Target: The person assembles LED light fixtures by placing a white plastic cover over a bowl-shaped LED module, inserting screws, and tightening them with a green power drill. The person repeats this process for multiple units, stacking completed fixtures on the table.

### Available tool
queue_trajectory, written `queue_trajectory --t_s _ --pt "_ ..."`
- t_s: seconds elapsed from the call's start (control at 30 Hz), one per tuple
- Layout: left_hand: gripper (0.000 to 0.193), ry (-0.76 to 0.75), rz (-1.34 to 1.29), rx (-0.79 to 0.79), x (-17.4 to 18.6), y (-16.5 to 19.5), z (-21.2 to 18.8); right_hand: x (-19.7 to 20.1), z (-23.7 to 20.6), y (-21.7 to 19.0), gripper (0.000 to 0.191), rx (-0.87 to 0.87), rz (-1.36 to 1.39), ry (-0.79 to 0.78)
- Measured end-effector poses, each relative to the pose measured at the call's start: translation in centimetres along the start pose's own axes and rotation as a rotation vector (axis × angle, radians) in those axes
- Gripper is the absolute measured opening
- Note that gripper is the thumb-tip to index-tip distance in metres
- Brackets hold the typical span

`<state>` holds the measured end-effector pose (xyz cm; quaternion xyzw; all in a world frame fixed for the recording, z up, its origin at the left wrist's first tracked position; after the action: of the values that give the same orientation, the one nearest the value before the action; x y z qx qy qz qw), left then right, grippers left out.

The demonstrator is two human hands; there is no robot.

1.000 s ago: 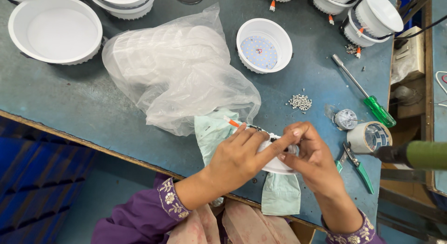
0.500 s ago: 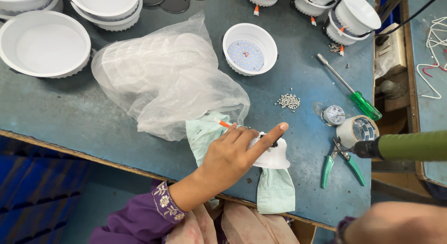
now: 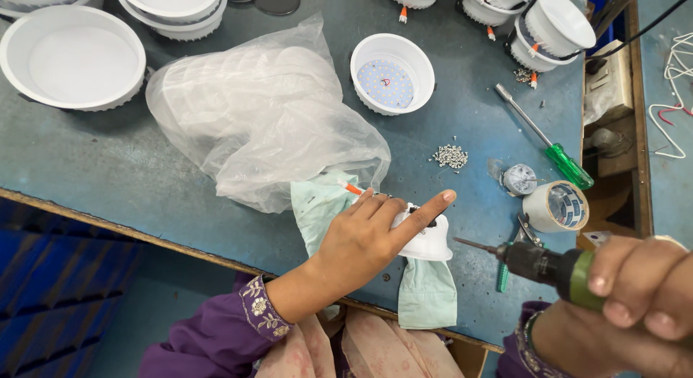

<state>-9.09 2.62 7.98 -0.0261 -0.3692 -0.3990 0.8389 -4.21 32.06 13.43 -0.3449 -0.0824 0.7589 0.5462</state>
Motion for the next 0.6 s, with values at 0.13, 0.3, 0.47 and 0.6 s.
queue_trajectory --t_s 0.13,0.3,0.47,0.6 --pt "0.076 0.018 0.000 0.004 0.2 0.0 0.0 -2.3 -0.2 0.8 0.024 -0.062 -0.049 -0.047" --pt "0.074 0.009 0.006 0.005 0.2 -0.1 -0.1 -4.8 0.1 2.3 0.019 -0.105 0.053 -0.107" --pt "0.073 0.012 0.008 0.008 0.3 -0.3 0.0 -4.8 0.0 2.3 0.021 -0.096 0.004 -0.110" --pt "0.073 0.006 0.003 0.009 0.2 -0.3 0.0 -4.1 -0.3 2.2 0.021 -0.095 -0.002 -0.065"
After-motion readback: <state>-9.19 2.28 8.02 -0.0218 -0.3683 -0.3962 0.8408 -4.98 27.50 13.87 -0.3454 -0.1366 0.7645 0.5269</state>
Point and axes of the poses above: each hand's wrist, its own z-axis towards the middle knuckle, its own x-axis out of the back of the hand, y = z × x, the point moved 8 cm from there along z, towards the middle knuckle, and after that the axes turned 7 degrees about z, right-handed, at the moved point
